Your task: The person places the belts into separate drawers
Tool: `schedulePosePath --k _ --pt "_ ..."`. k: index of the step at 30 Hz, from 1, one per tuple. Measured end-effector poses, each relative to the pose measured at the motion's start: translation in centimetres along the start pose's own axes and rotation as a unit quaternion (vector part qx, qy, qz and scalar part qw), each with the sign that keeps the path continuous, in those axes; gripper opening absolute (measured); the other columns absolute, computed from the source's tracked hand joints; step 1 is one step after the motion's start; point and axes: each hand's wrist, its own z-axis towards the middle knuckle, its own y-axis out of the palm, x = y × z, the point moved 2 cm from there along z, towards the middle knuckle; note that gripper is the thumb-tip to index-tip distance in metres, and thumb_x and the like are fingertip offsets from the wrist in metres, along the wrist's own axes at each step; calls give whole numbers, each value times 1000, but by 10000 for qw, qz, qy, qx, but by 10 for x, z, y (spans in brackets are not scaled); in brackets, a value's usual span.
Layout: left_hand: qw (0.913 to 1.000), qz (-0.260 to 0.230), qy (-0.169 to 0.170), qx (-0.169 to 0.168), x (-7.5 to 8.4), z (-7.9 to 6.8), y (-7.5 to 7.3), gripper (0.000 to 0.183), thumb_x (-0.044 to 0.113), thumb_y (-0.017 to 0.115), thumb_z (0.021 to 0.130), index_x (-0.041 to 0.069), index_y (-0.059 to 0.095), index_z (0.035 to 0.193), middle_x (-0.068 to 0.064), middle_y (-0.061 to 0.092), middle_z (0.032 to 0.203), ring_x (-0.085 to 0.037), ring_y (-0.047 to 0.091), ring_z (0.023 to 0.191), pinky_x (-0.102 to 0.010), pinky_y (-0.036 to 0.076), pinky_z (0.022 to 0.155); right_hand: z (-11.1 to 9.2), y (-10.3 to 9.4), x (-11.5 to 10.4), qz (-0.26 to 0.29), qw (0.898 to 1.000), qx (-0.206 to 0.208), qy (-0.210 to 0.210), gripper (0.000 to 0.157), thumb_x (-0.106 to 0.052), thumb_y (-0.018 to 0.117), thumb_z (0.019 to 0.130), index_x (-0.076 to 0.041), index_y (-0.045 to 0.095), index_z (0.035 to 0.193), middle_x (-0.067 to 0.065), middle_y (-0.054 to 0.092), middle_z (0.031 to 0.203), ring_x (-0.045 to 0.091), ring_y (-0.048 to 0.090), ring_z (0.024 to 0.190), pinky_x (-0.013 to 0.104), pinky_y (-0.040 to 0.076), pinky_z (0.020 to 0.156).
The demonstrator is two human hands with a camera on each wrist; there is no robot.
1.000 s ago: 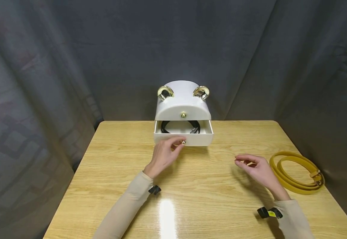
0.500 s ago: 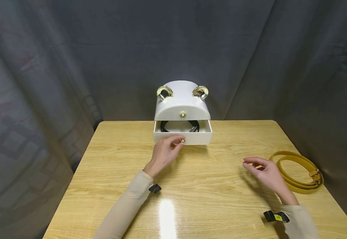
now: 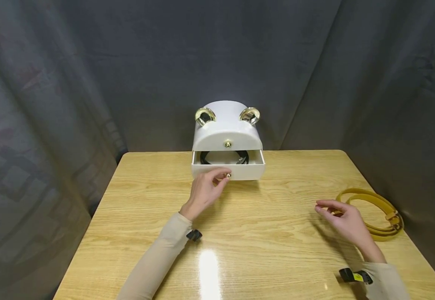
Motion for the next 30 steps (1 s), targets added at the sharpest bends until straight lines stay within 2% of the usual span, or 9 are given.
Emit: schedulePosePath --k 7,9,13,15,16,19,23,30 --pt "10000 15 -24 -30 -2 2 1 23 18 76 99 18 79 122 -3 84 99 -15 76 77 -22 59 65 -5 -8 6 -111 9997 183 76 30 -25 75 102 -5 78 125 -34 64 107 -9 62 84 20 54 64" --pt "10000 -2 -24 -25 -1 3 0 23 17 77 99 18 79 122 -3 83 99 -15 76 77 -23 59 65 -7 -9 8 -158 9996 212 100 30 -25 75 102 -5 78 124 -27 69 107 -10 62 84 20 54 63" --pt "10000 -21 -30 -4 -1 5 0 24 15 77 98 18 79 121 -4 83 98 -15 76 76 -24 59 65 -8 -13 11 -316 9989 307 182 31 -27 76 101 -6 79 123 -5 78 109 -11 61 82 19 52 62" --pt "10000 -15 -44 -1 -1 5 0 23 15 77 98 18 79 121 -3 83 97 -15 76 76 -24 59 65 -8 -14 13 -381 9983 373 224 31 -28 77 100 -8 79 122 -4 78 110 -11 60 82 18 52 62" --pt "10000 -2 -50 5 -1 5 0 23 15 76 98 18 79 121 -3 83 97 -15 75 77 -24 58 65 -8 -15 14 -399 9981 403 256 31 -29 78 100 -9 79 122 -8 77 108 -11 60 81 18 52 62" --pt "10000 9 -73 -3 -2 6 0 23 16 76 99 19 79 121 -2 83 98 -14 75 77 -24 58 65 -9 -17 18 -428 9976 462 300 32 -30 79 99 -8 79 123 -4 77 109 -13 59 82 15 51 63" --pt "9999 39 -109 -34 -3 8 1 23 18 76 99 20 79 121 -1 84 100 -13 76 78 -24 58 65 -13 -18 23 -524 9964 528 405 38 -30 80 97 -7 77 126 15 77 114 -16 55 82 12 48 63" --pt "9999 58 -143 28 -4 10 2 23 18 77 98 21 79 121 -2 84 99 -14 76 77 -25 56 63 -18 -23 29 -587 9958 497 493 42 -32 79 98 -6 74 131 12 75 105 -19 53 81 16 49 59"
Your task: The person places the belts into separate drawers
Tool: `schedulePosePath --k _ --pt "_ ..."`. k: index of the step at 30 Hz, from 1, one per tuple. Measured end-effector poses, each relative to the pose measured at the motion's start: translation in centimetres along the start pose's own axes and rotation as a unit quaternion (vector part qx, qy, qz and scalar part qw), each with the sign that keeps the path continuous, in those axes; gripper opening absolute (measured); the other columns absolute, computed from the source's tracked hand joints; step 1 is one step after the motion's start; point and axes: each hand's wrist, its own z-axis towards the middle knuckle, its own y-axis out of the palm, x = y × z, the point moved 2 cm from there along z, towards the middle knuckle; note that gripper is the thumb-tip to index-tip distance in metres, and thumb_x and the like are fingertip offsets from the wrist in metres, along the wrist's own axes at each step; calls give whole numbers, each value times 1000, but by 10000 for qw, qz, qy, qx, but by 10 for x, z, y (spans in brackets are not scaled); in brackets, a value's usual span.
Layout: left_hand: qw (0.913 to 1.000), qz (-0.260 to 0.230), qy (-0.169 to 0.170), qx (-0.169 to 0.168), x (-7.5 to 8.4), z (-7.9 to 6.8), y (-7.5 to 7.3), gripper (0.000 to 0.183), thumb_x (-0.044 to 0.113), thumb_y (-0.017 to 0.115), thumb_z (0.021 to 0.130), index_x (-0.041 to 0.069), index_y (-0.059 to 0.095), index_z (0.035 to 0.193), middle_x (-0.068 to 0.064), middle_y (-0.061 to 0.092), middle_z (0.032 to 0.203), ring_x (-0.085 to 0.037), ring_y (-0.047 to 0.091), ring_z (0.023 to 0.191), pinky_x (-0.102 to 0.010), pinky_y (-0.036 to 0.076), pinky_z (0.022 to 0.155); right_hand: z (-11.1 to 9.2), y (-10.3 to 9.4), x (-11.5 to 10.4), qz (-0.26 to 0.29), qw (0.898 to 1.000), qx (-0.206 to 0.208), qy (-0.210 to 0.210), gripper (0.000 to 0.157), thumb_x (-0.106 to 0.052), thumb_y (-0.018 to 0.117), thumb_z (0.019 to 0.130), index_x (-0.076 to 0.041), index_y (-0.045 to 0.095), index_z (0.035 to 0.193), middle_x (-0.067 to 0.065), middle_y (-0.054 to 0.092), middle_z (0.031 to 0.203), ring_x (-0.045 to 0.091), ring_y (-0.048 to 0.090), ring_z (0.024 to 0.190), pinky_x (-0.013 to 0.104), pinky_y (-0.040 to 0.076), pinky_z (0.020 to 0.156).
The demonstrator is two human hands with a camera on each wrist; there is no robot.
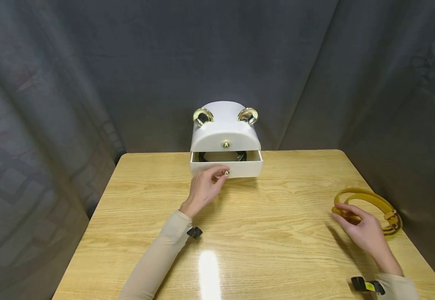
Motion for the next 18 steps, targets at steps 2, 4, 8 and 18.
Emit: schedulePosePath --k 2,4,8,18 --pt "10000 -26 27 26 -1 0 0 23 18 77 98 20 79 120 -2 84 99 -14 75 77 -25 56 63 -2 -1 1 -45 10000 56 2 42 -32 80 98 -6 74 131 14 75 107 -19 53 81 15 49 60" --pt "10000 -38 52 46 -1 1 0 23 18 77 98 20 79 120 -2 84 98 -14 75 76 -26 56 63 -3 -1 2 -46 9999 86 -24 42 -31 80 98 -5 74 130 18 76 110 -20 53 80 13 49 60" --pt "10000 -37 57 65 -3 2 1 22 19 77 98 21 79 120 -1 84 97 -13 75 76 -25 56 63 -4 0 6 -73 9998 171 -11 41 -26 81 97 -3 74 129 24 76 113 -19 53 79 10 48 60" --pt "10000 -31 -33 64 -4 5 1 23 19 77 98 20 79 121 -3 84 100 -15 74 76 -25 56 63 -8 -6 15 -109 9996 264 83 43 -24 82 96 0 73 130 25 77 110 -18 53 76 9 47 59"
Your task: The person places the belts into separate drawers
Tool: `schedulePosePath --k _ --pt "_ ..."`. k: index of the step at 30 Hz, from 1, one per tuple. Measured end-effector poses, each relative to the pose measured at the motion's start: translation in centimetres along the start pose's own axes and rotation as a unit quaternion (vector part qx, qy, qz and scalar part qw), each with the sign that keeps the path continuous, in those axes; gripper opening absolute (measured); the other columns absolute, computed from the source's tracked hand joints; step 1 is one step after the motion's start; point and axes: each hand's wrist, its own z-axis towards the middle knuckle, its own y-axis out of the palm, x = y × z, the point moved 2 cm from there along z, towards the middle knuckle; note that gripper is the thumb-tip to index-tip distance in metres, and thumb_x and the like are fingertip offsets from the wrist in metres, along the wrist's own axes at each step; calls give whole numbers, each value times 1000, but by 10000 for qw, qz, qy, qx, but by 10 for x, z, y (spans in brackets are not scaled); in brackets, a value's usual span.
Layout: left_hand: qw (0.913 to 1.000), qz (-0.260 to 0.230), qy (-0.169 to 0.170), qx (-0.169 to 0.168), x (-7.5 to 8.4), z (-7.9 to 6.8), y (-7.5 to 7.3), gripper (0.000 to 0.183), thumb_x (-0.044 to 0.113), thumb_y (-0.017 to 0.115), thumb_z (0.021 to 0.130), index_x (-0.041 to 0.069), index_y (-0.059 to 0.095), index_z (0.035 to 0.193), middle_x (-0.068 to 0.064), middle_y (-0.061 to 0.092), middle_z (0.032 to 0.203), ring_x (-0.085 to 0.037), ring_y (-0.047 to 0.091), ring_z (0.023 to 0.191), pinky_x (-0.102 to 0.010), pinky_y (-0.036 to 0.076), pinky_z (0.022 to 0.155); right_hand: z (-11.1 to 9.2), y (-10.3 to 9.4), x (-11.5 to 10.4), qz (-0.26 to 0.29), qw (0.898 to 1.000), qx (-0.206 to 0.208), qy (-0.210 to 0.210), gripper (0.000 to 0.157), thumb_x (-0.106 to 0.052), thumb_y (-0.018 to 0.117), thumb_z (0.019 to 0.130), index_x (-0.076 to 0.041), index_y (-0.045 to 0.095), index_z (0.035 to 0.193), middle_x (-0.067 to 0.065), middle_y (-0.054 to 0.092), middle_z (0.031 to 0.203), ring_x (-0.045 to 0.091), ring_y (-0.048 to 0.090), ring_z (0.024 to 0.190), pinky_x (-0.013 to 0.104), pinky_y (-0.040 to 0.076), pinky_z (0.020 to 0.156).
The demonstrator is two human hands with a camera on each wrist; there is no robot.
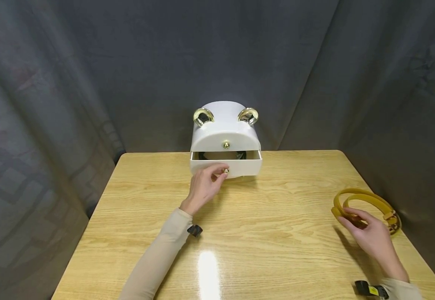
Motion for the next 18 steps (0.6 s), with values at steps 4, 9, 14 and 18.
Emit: schedulePosePath --k 4,9,14,18 --pt "10000 -44 -74 -51 -1 1 0 24 19 77 98 20 78 122 -3 84 101 -15 74 76 -24 55 62 -1 -2 4 -72 9999 -9 73 45 -26 82 96 2 72 130 27 76 111 -21 51 76 11 47 58" --pt "9999 -29 -99 -120 -2 5 0 25 20 76 99 21 78 124 -3 84 102 -15 74 76 -22 54 59 -2 -3 12 -263 9995 9 178 47 -29 81 96 2 72 131 28 77 111 -22 49 74 13 46 56" --pt "9999 -48 -9 -121 -2 8 -1 24 21 76 99 21 78 123 -3 84 101 -16 76 76 -24 55 59 -3 -5 16 -364 9993 49 17 44 -26 81 96 3 73 128 31 76 112 -24 48 74 10 46 56" --pt "9999 -54 -3 -117 -4 7 -1 23 21 76 99 21 79 122 -2 84 101 -16 77 77 -26 57 60 -2 -7 19 -571 9984 42 -29 44 -27 81 96 3 73 127 32 74 117 -24 46 76 10 42 57"
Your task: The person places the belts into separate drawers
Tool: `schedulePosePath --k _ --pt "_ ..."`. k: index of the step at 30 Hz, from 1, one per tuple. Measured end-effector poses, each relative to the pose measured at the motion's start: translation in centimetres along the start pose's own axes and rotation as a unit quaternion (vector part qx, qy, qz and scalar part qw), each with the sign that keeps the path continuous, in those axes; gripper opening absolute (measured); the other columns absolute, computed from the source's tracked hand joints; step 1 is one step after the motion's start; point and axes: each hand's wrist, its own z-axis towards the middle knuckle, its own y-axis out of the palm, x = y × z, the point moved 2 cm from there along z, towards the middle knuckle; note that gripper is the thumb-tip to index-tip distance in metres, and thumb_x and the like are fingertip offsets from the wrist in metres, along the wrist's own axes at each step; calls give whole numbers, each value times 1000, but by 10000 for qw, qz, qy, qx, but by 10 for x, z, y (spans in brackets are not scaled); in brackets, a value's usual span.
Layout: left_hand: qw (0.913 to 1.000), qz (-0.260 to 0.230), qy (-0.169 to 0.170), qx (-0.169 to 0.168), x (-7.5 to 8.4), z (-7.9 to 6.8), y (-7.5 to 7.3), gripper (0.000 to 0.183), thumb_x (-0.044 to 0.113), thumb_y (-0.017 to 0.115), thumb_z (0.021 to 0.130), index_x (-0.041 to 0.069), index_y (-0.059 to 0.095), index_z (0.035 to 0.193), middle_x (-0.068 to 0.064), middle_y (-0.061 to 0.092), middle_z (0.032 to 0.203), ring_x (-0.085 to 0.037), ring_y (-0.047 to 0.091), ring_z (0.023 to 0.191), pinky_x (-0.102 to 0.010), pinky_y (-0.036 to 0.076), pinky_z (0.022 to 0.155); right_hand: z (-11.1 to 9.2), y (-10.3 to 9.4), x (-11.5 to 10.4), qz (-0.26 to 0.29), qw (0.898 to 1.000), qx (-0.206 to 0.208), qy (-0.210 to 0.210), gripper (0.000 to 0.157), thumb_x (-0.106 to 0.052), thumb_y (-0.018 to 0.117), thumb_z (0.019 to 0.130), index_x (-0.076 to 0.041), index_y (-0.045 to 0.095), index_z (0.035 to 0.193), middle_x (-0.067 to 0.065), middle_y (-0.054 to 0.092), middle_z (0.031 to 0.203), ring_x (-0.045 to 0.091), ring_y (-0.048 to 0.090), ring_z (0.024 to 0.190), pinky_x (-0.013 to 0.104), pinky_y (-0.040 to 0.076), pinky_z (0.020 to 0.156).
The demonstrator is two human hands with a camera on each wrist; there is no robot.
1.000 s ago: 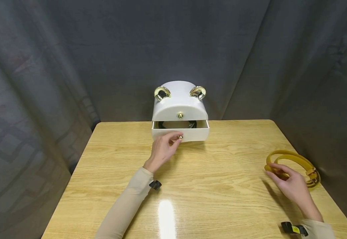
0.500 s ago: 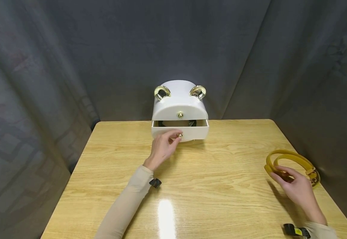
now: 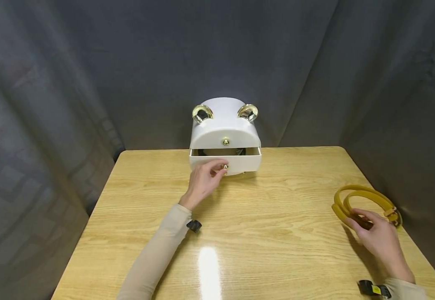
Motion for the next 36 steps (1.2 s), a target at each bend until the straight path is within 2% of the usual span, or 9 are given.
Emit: schedulePosePath --k 3,5,7,9,11,17,25,32,36 --pt "10000 19 2 -11 -1 1 0 23 20 76 99 21 79 122 -2 84 102 -17 78 77 -28 59 62 1 0 2 -175 9998 17 16 46 -27 81 95 3 72 128 34 72 121 -7 61 78 16 41 59" --pt "10000 10 -11 -23 -2 1 1 23 20 76 100 21 78 122 -3 84 102 -18 78 78 -29 60 64 1 1 2 -214 9998 54 5 47 -26 80 96 5 70 129 36 70 124 18 71 83 26 47 65" --pt "10000 -12 -36 -30 -1 1 0 23 19 75 100 21 78 123 -3 84 103 -19 78 78 -30 61 65 1 2 3 -229 9997 64 4 49 -26 79 96 6 68 131 38 67 128 44 71 95 42 50 74" --pt "10000 -38 -71 -38 -1 2 0 23 19 75 100 21 78 123 -3 84 103 -20 79 79 -31 62 65 1 4 3 -243 9997 53 7 50 -25 78 97 8 66 133 41 64 130 57 64 106 58 47 80" --pt "9999 -59 -101 -42 -2 2 0 24 19 76 100 22 78 123 -3 84 103 -20 79 79 -31 62 66 1 5 4 -273 9996 16 26 52 -25 78 97 10 64 134 43 62 131 61 59 110 67 43 85" --pt "9999 -86 -90 -32 -2 3 0 24 20 76 99 22 78 123 -2 84 103 -17 78 78 -29 61 65 2 7 7 -439 9990 -52 96 56 -25 76 97 14 60 135 46 59 131 64 53 111 71 41 89" --pt "9999 -90 -86 -12 -5 4 2 24 22 76 100 24 78 123 -1 84 101 -17 77 78 -30 60 64 6 9 9 -680 9956 -552 325 58 -26 72 100 16 56 137 46 59 131 65 58 110 71 48 85" --pt "9997 -72 -220 9 -5 5 4 24 22 76 100 25 78 123 0 84 102 -15 76 77 -29 58 62 8 7 8 -852 9942 -508 418 53 -25 72 100 13 60 134 44 65 124 66 61 102 68 49 77" --pt "9996 -78 -247 62 -6 6 4 24 22 76 99 24 79 123 -1 84 102 -14 76 76 -28 58 62 9 5 6 -935 9926 -502 597 48 -28 69 102 8 64 133 42 66 123 67 60 99 67 43 75"
